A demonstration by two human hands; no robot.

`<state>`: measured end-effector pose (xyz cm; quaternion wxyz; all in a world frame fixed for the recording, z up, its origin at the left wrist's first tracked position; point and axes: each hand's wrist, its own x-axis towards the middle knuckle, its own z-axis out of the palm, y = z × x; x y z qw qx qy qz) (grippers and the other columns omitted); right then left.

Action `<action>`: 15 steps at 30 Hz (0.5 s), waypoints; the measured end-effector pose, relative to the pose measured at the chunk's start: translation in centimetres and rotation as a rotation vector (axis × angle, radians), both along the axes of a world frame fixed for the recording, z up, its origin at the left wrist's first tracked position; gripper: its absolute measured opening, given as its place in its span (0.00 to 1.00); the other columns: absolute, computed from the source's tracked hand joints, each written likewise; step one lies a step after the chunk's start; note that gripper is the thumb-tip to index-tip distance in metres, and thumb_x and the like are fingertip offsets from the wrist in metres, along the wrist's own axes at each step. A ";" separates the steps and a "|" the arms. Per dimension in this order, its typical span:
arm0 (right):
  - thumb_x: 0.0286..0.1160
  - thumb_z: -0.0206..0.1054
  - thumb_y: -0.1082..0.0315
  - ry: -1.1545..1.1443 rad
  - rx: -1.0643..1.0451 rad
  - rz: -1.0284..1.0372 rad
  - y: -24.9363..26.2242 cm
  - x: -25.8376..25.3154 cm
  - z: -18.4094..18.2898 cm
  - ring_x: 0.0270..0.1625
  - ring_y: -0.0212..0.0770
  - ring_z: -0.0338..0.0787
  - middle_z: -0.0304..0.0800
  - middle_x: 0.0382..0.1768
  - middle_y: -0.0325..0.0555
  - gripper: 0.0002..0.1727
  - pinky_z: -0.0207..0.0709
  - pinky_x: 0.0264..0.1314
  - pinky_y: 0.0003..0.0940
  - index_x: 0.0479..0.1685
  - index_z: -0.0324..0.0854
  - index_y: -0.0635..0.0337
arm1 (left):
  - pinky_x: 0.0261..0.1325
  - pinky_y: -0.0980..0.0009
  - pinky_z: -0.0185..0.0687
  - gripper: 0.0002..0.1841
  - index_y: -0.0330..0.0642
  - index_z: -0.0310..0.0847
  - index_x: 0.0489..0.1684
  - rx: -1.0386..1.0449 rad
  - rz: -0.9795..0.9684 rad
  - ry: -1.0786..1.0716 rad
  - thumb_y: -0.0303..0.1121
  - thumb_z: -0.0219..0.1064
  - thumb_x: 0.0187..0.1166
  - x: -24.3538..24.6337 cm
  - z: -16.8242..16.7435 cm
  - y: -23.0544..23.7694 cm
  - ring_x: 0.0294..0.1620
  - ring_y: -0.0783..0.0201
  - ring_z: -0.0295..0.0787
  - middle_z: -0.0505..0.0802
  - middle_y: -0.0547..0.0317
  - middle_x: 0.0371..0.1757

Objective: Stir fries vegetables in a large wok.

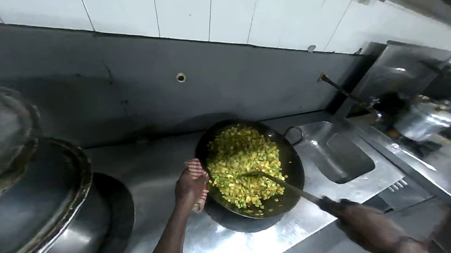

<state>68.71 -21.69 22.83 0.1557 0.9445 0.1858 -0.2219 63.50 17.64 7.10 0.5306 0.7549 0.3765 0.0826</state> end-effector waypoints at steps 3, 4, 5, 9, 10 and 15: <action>0.81 0.68 0.57 0.021 -0.016 -0.002 -5.0 -1.4 5.8 0.66 0.68 0.87 0.86 0.71 0.57 0.34 0.78 0.63 0.73 0.89 0.67 0.27 | 0.61 0.34 0.81 0.27 0.42 0.76 0.74 -0.008 0.001 -0.007 0.44 0.73 0.79 0.0 -0.3 0.1 0.58 0.39 0.89 0.91 0.37 0.58; 0.81 0.68 0.58 0.044 -0.017 -0.003 -5.8 -2.2 7.2 0.65 0.70 0.87 0.86 0.70 0.58 0.33 0.77 0.62 0.76 0.88 0.69 0.28 | 0.63 0.34 0.80 0.28 0.42 0.75 0.75 -0.007 -0.001 0.001 0.44 0.73 0.79 0.1 -0.3 0.1 0.59 0.38 0.89 0.90 0.37 0.59; 0.82 0.67 0.58 0.068 -0.026 0.008 -6.1 -3.0 8.3 0.63 0.73 0.88 0.86 0.70 0.60 0.32 0.77 0.60 0.78 0.88 0.69 0.29 | 0.64 0.33 0.79 0.28 0.41 0.75 0.76 -0.003 -0.004 0.008 0.43 0.73 0.79 0.2 -0.3 0.2 0.61 0.38 0.89 0.90 0.37 0.60; 0.85 0.62 0.60 0.128 -0.055 0.069 -2.6 -5.8 5.6 0.57 0.75 0.89 0.83 0.69 0.66 0.34 0.79 0.53 0.77 0.92 0.62 0.35 | 0.67 0.35 0.79 0.28 0.39 0.76 0.75 0.015 -0.008 0.031 0.44 0.73 0.79 0.6 -0.2 0.3 0.62 0.39 0.88 0.90 0.36 0.62; 0.85 0.60 0.61 0.128 -0.047 0.054 -0.4 -6.2 3.5 0.57 0.74 0.89 0.82 0.71 0.67 0.35 0.80 0.55 0.74 0.94 0.58 0.38 | 0.67 0.36 0.79 0.28 0.39 0.76 0.74 0.016 -0.010 0.040 0.44 0.74 0.79 0.6 0.0 0.3 0.62 0.39 0.88 0.90 0.36 0.61; 0.85 0.52 0.71 -0.027 0.001 -0.082 11.8 -3.1 -7.6 0.59 0.64 0.92 0.77 0.73 0.66 0.34 0.86 0.59 0.56 0.93 0.51 0.56 | 0.66 0.35 0.79 0.29 0.38 0.76 0.74 0.003 -0.017 0.049 0.44 0.73 0.79 0.5 0.4 0.3 0.61 0.39 0.88 0.90 0.35 0.61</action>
